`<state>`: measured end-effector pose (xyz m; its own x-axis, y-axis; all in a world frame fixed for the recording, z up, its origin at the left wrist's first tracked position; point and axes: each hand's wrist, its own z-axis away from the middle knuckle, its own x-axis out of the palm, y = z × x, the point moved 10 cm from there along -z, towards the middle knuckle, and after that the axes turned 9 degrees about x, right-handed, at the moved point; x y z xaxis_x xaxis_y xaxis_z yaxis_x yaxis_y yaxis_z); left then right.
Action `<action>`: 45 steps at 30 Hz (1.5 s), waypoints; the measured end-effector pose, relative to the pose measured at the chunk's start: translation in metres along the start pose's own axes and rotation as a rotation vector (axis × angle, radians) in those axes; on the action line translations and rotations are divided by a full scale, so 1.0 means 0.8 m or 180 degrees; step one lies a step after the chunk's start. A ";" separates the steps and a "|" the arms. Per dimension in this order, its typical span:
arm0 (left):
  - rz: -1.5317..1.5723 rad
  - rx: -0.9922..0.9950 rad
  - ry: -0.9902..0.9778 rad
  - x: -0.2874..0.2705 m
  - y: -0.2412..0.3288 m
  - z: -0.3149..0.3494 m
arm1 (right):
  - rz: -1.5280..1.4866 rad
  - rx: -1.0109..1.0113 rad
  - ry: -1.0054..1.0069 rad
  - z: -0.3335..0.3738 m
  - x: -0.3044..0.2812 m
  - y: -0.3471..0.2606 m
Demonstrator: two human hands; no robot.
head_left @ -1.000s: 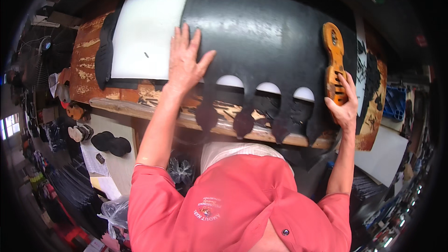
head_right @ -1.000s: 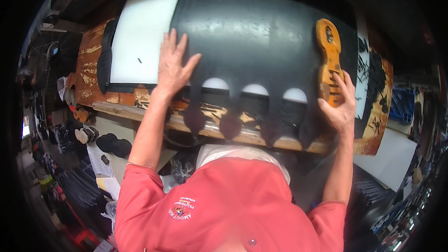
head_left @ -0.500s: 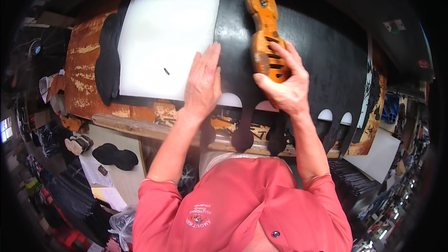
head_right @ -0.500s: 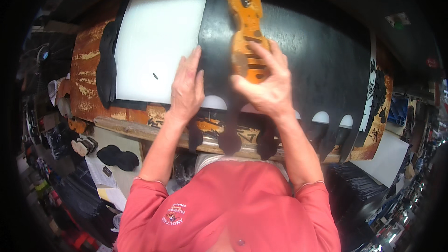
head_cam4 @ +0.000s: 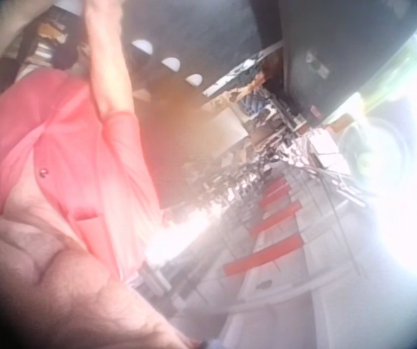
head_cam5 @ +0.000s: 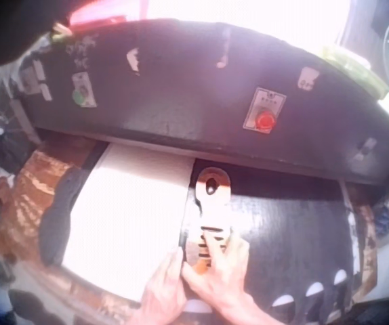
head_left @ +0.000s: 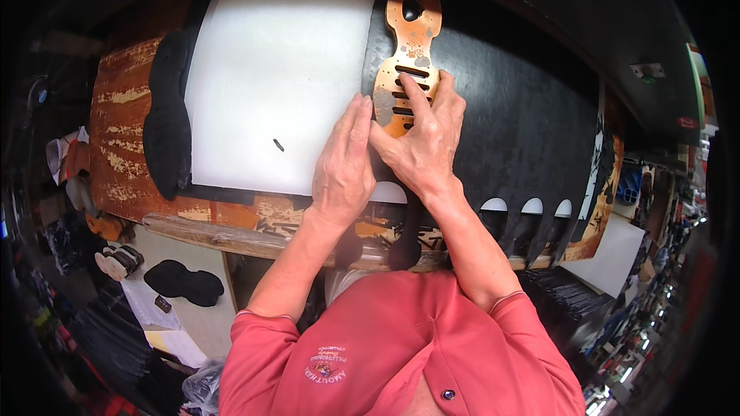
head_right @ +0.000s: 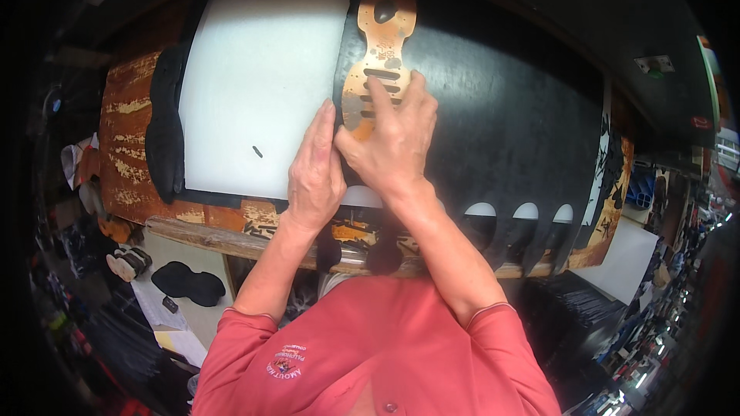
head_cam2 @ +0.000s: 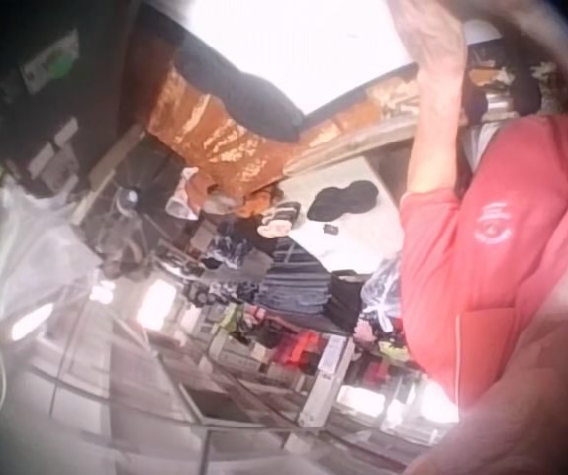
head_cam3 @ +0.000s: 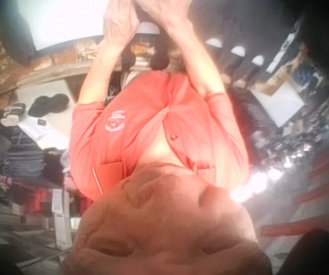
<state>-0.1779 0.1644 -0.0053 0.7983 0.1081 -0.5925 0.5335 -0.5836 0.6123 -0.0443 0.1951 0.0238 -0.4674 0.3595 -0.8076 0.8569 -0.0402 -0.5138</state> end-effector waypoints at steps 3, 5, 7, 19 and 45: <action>0.0008 0.0007 0.0000 0.003 0.000 0.000 | -0.0012 -0.0011 0.0086 -0.003 0.005 0.002; -0.0055 -0.0110 -0.0112 0.008 -0.004 0.001 | -0.0050 -0.0059 0.0172 0.000 0.003 0.001; -0.0001 -0.0043 0.0025 0.003 0.003 0.002 | -0.0133 -0.0049 0.0003 0.002 0.005 0.004; 0.0917 0.0209 -0.0333 0.000 0.191 0.088 | -0.2521 0.0970 0.1075 -0.006 -0.245 0.260; -0.0851 0.0081 0.0645 0.058 0.081 -0.035 | -0.0121 -0.0239 0.0314 0.037 -0.224 0.314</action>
<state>-0.0981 0.1541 0.0215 0.6717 0.4165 -0.6127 0.7264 -0.5325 0.4345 0.2482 0.0927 0.0313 -0.4793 0.4496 -0.7538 0.8547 0.0438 -0.5173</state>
